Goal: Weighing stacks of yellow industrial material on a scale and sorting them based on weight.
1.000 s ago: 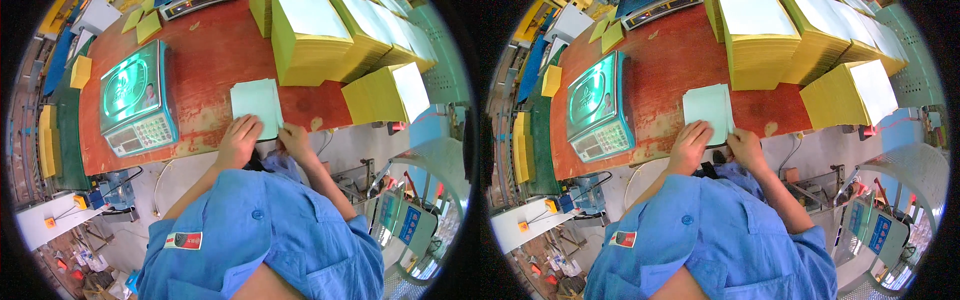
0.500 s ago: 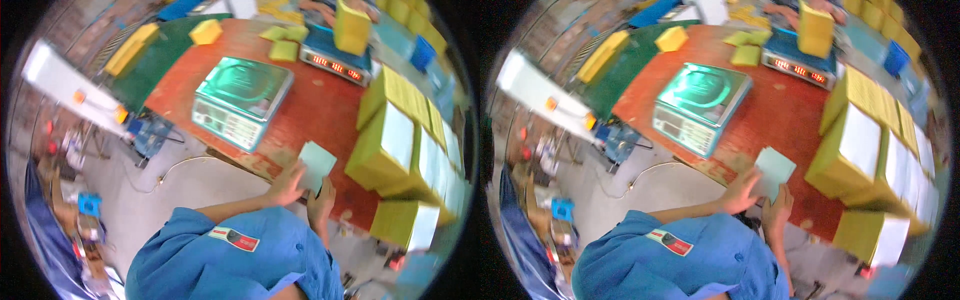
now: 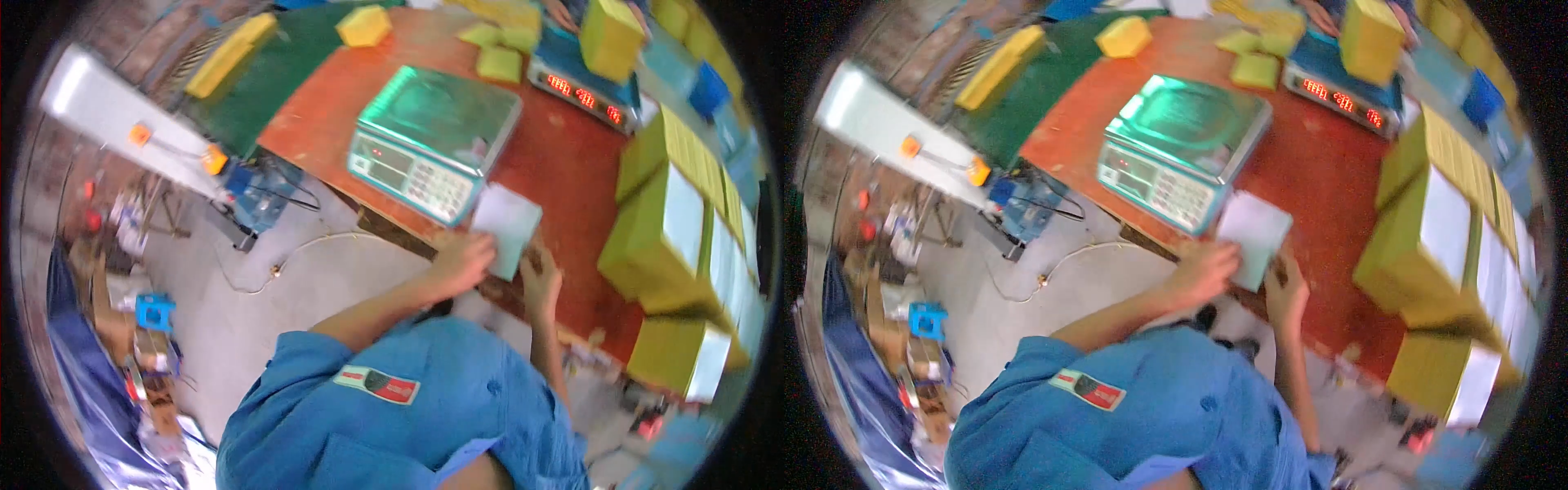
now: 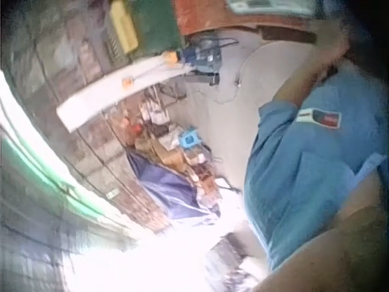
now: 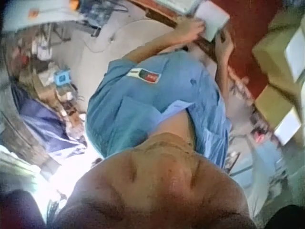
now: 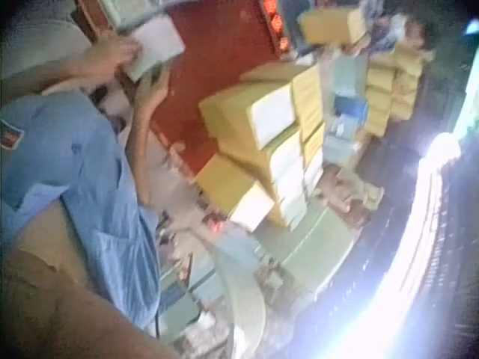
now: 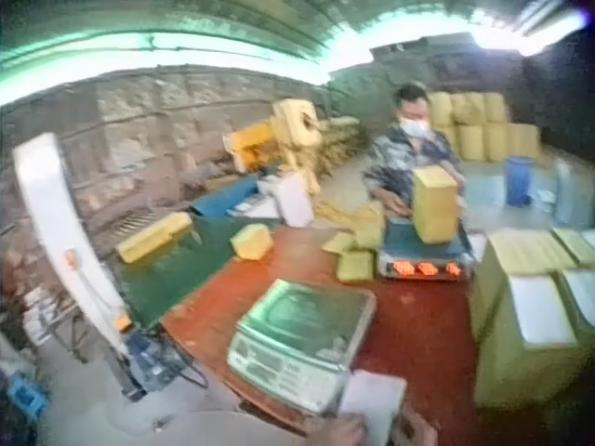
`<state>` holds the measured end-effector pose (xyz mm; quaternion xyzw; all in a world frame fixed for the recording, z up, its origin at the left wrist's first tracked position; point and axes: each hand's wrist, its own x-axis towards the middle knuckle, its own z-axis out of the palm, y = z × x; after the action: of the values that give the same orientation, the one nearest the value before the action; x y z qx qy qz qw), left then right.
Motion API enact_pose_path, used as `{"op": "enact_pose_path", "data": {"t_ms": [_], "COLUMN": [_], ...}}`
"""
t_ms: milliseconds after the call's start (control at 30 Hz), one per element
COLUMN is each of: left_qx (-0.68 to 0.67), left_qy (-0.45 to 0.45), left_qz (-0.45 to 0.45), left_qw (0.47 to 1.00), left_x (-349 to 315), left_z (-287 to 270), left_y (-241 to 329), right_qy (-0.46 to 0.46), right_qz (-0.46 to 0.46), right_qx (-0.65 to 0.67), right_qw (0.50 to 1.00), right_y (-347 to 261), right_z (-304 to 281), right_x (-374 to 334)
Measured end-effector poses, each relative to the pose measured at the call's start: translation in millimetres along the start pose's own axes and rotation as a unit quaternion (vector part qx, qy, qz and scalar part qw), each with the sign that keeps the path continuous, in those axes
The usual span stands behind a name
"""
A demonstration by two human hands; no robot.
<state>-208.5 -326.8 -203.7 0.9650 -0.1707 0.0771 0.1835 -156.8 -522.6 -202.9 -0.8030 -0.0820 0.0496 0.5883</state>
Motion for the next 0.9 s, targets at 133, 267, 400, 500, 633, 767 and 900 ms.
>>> {"op": "enact_pose_path", "data": {"t_ms": [133,267,400,500,633,767,900], "left_qx": [-0.031,-0.061,-0.102,-0.115,-0.117,-0.091,-0.132], "left_qy": [0.024,0.014,-0.014,-0.013,0.008,0.063,0.117], "left_qz": [0.055,0.074,0.102,0.120,0.134,0.166,0.136], "left_qw": [0.998,0.995,0.989,0.986,0.984,0.980,0.975], "left_x": [2,10,14,17,17,12,-16], "left_z": [-20,-25,-27,-28,-21,-24,-42], "left_y": [-16,-24,-30,-31,-36,-36,-47], "right_qy": [0.050,0.106,0.149,0.179,0.170,0.157,0.161], "right_qz": [0.032,0.098,0.126,0.120,0.119,0.109,0.038], "right_qx": [0.100,0.124,0.174,0.188,0.216,0.164,-0.015], "right_qw": [0.993,0.982,0.965,0.958,0.954,0.968,0.986], "right_y": [-4,8,-1,-2,-13,-23,-39], "right_z": [1,5,9,16,21,28,39], "right_x": [-14,-40,-68,-82,-87,-73,-68]}}
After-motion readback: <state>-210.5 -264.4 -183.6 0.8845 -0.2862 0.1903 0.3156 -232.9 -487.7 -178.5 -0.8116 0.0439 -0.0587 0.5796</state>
